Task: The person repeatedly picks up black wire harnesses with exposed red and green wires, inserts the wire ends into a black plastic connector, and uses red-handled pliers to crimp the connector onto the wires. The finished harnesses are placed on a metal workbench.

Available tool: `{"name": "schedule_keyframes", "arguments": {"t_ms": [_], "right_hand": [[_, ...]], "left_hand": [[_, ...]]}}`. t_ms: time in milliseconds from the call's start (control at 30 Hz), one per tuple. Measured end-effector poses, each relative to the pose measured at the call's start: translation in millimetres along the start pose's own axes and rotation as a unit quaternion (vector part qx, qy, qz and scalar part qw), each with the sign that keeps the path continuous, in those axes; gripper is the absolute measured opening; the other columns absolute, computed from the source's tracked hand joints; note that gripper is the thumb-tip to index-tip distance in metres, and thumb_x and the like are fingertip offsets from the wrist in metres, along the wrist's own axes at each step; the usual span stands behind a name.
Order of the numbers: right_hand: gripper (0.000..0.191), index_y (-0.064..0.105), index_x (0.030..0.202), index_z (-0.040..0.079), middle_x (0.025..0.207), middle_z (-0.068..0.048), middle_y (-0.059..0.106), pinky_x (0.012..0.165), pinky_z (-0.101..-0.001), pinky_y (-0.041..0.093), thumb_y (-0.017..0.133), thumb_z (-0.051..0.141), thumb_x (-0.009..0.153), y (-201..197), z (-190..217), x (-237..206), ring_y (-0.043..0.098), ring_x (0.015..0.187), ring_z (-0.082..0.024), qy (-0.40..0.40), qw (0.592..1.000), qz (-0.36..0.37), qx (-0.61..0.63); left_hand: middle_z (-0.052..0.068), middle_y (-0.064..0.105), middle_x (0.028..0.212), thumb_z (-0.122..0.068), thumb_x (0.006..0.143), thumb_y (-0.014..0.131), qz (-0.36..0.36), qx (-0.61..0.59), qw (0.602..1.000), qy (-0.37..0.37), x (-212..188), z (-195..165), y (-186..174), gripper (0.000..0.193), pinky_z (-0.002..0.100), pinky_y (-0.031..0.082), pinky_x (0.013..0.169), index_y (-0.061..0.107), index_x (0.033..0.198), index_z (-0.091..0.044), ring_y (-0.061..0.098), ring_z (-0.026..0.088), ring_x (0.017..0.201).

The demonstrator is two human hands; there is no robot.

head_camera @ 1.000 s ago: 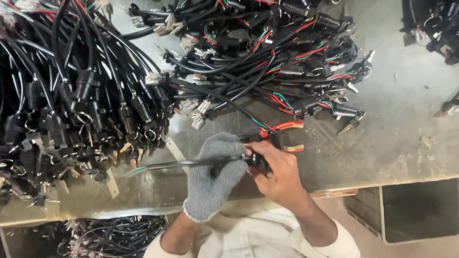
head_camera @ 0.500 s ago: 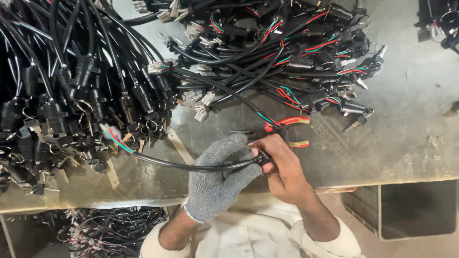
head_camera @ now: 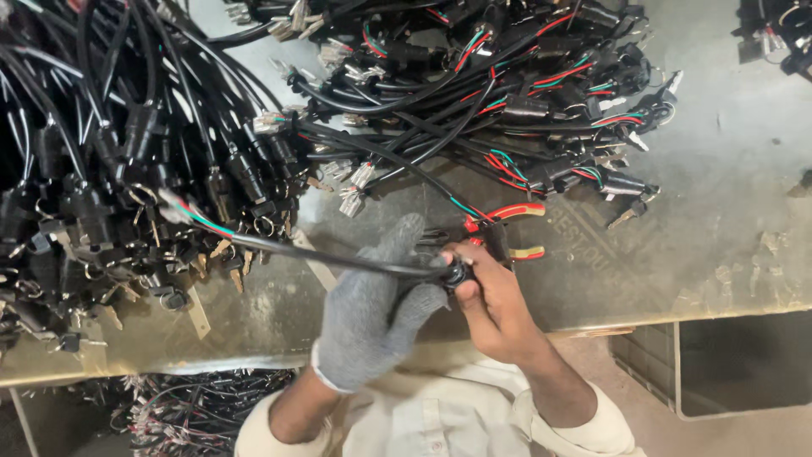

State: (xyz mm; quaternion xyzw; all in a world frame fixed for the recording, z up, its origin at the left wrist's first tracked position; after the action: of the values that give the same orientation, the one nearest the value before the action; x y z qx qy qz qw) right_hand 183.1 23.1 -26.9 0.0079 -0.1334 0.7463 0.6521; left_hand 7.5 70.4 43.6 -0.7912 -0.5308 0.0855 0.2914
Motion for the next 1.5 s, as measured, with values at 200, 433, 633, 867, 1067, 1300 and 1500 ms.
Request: {"name": "schedule_keyframes", "arguments": {"t_ms": [200, 433, 633, 867, 1067, 1300, 1500], "right_hand": [[0.027, 0.062, 0.113, -0.002, 0.073, 0.003, 0.047, 0.059, -0.0261, 0.035, 0.054, 0.019, 0.099, 3.2, -25.5, -6.0, 0.041, 0.066, -0.007, 0.217, 0.957, 0.015, 0.193], [0.025, 0.063, 0.106, -0.003, 0.084, 0.002, 0.058, 0.071, -0.0295, 0.042, 0.051, 0.017, 0.095, 10.8, -30.8, -6.5, 0.049, 0.078, -0.008, 0.128, 0.976, 0.021, 0.174], [0.030, 0.053, 0.113, 0.003, 0.104, -0.001, 0.056, 0.087, -0.0297, 0.046, 0.064, 0.019, 0.090, 21.8, -66.1, -36.6, 0.050, 0.097, -0.009, 0.214, 0.924, 0.150, 0.280], [0.035, 0.052, 0.131, -0.005, 0.113, -0.012, 0.064, 0.097, -0.0377, 0.052, 0.070, 0.015, 0.109, 46.4, -112.4, -81.2, 0.060, 0.108, -0.020, 0.234, 0.824, 0.207, 0.473], [0.050, 0.034, 0.142, 0.003, 0.134, -0.012, 0.048, 0.108, -0.0360, 0.041, 0.062, 0.030, 0.111, 38.7, -85.9, -51.2, 0.049, 0.124, -0.017, 0.103, 0.963, -0.033, 0.245], [0.079, 0.048, 0.132, 0.003, 0.130, -0.020, 0.056, 0.110, -0.0501, 0.039, 0.076, 0.054, 0.079, 5.6, 10.6, 13.6, 0.051, 0.127, -0.036, -0.109, 0.960, 0.074, -0.249], [0.065, 0.060, 0.127, 0.005, 0.131, -0.010, 0.063, 0.094, -0.0493, 0.039, 0.078, 0.043, 0.077, -43.0, 2.3, 40.9, 0.061, 0.118, -0.027, -0.067, 0.824, 0.070, -0.558]], "left_hand": [[0.015, 0.069, 0.118, -0.027, 0.088, 0.081, -0.004, 0.040, 0.996, -0.074, 1.6, 0.3, 16.4, 0.042, 0.043, 0.047, 0.099, 0.067, 0.122, -0.007, 0.062, 0.037, 0.110], [0.011, 0.068, 0.139, -0.025, 0.091, 0.075, 0.095, -0.093, 0.990, 0.041, 5.2, 19.4, 16.3, 0.044, 0.046, 0.039, 0.118, 0.068, 0.131, -0.006, 0.059, 0.033, 0.132], [0.007, 0.073, 0.129, -0.023, 0.087, 0.079, 0.151, -0.289, 0.945, -0.009, -9.7, 32.2, 15.9, 0.032, 0.046, 0.036, 0.123, 0.076, 0.116, -0.009, 0.058, 0.029, 0.136], [0.004, 0.075, 0.112, -0.022, 0.093, 0.078, 0.069, -0.354, 0.932, -0.017, -17.8, 38.0, 19.0, 0.016, 0.045, 0.040, 0.120, 0.077, 0.103, -0.010, 0.057, 0.025, 0.132], [0.012, 0.062, 0.139, -0.022, 0.104, 0.060, 0.034, -0.320, 0.945, -0.057, -6.2, 32.0, 25.5, 0.038, 0.037, 0.045, 0.113, 0.063, 0.135, 0.001, 0.057, 0.023, 0.129], [0.008, 0.064, 0.123, -0.015, 0.104, 0.059, 0.066, -0.332, 0.927, -0.161, -16.1, 35.9, 9.9, 0.038, 0.028, 0.053, 0.090, 0.057, 0.138, 0.001, 0.062, 0.014, 0.104], [0.004, 0.060, 0.110, -0.014, 0.101, 0.065, 0.056, -0.400, 0.889, -0.215, -24.2, 42.3, 10.7, 0.030, 0.026, 0.049, 0.078, 0.063, 0.126, 0.001, 0.056, 0.010, 0.090]]}}
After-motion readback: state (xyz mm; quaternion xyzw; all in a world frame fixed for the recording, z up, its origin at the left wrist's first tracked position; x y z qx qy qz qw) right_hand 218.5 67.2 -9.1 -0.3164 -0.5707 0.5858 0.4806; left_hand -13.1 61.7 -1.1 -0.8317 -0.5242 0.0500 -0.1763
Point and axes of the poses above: each hand's wrist, its own x-axis towards the middle knuckle, its own y-axis out of the palm, z = x × y, the point moved 4 cm from there along x, towards the middle knuckle
